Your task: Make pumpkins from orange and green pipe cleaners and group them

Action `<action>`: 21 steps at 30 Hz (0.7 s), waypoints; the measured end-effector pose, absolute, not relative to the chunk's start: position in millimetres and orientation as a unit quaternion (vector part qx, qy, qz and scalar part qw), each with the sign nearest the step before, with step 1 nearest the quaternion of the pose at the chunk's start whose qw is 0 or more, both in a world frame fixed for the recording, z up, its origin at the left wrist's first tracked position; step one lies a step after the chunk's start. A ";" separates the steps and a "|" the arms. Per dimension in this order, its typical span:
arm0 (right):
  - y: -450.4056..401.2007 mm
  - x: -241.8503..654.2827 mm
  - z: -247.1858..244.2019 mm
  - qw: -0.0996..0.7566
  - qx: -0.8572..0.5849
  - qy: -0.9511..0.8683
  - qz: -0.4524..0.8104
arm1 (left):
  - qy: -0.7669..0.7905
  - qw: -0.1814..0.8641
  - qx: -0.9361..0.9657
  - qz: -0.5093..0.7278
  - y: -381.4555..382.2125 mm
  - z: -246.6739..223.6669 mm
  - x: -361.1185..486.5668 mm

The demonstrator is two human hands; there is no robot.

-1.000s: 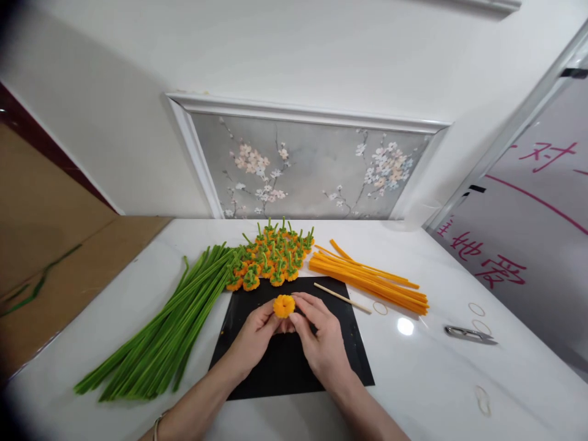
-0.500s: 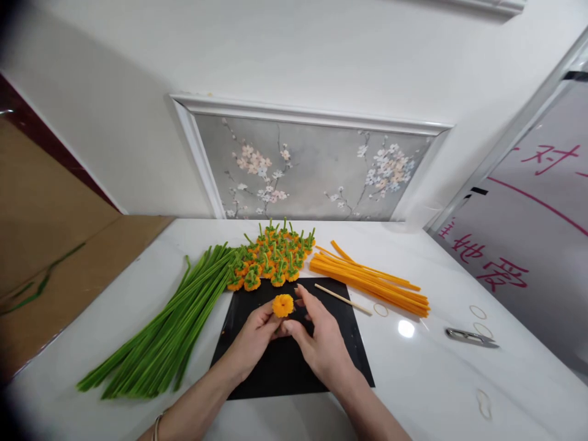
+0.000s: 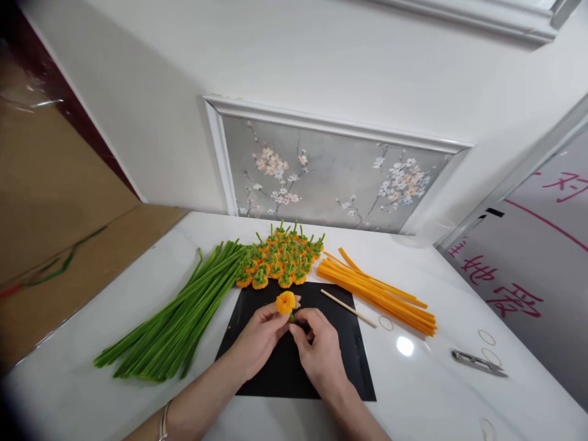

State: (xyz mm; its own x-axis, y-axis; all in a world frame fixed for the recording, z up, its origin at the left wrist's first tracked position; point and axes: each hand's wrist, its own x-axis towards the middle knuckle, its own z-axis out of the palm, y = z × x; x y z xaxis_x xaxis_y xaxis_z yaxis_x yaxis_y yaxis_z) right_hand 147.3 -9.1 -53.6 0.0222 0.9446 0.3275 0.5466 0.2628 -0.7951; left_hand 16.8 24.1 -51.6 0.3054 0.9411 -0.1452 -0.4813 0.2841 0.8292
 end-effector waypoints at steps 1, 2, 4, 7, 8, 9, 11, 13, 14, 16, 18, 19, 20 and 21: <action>-9.5 146.7 -54.4 0.429 -0.559 -0.670 0.233 | 0.325 0.742 0.327 0.486 23.2 -51.1 17.7; -9.7 146.4 -55.7 0.422 -0.557 -0.675 0.237 | 0.319 0.753 0.313 0.483 22.2 -50.6 18.4; -9.5 147.5 -59.2 0.417 -0.555 -0.683 0.228 | 0.309 0.766 0.300 0.477 20.7 -49.8 19.0; -7.9 152.0 -64.3 0.409 -0.547 -0.710 0.172 | 0.293 0.773 0.303 0.475 19.3 -49.9 18.5; -7.3 153.6 -65.6 0.404 -0.543 -0.720 0.153 | 0.288 0.774 0.305 0.475 19.1 -50.2 18.2; -6.7 155.1 -66.5 0.397 -0.541 -0.728 0.138 | 0.283 0.774 0.308 0.475 18.9 -50.6 17.9; -5.7 157.4 -67.6 0.387 -0.539 -0.738 0.122 | 0.276 0.774 0.316 0.475 18.8 -51.1 17.5; -4.6 158.9 -67.9 0.384 -0.538 -0.742 0.115 | 0.271 0.773 0.329 0.469 18.8 -51.3 17.1; -4.1 159.4 -67.8 0.385 -0.538 -0.741 0.113 | 0.270 0.772 0.338 0.466 18.8 -51.1 16.8; -3.1 160.1 -67.2 0.391 -0.539 -0.738 0.112 | 0.270 0.768 0.357 0.458 19.0 -50.5 16.1; -2.2 160.3 -66.1 0.396 -0.540 -0.734 0.115 | 0.269 0.761 0.376 0.455 19.1 -49.3 15.3; -1.9 160.1 -65.4 0.397 -0.540 -0.733 0.118 | 0.267 0.757 0.385 0.455 19.1 -48.6 14.9; -1.7 159.7 -64.7 0.399 -0.540 -0.731 0.120 | 0.264 0.755 0.392 0.455 19.0 -47.7 14.6; -1.8 159.2 -63.8 0.403 -0.540 -0.729 0.123 | 0.261 0.753 0.395 0.456 19.0 -46.8 14.3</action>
State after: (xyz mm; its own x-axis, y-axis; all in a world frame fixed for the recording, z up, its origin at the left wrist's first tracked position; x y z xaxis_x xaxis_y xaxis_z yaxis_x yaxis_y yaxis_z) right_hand 159.2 -1.8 -63.8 -0.0921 0.8859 0.4546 0.6879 0.3867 -0.6142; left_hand 14.3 19.0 -46.8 0.4474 0.8937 -0.0335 -0.4804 0.2718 0.8339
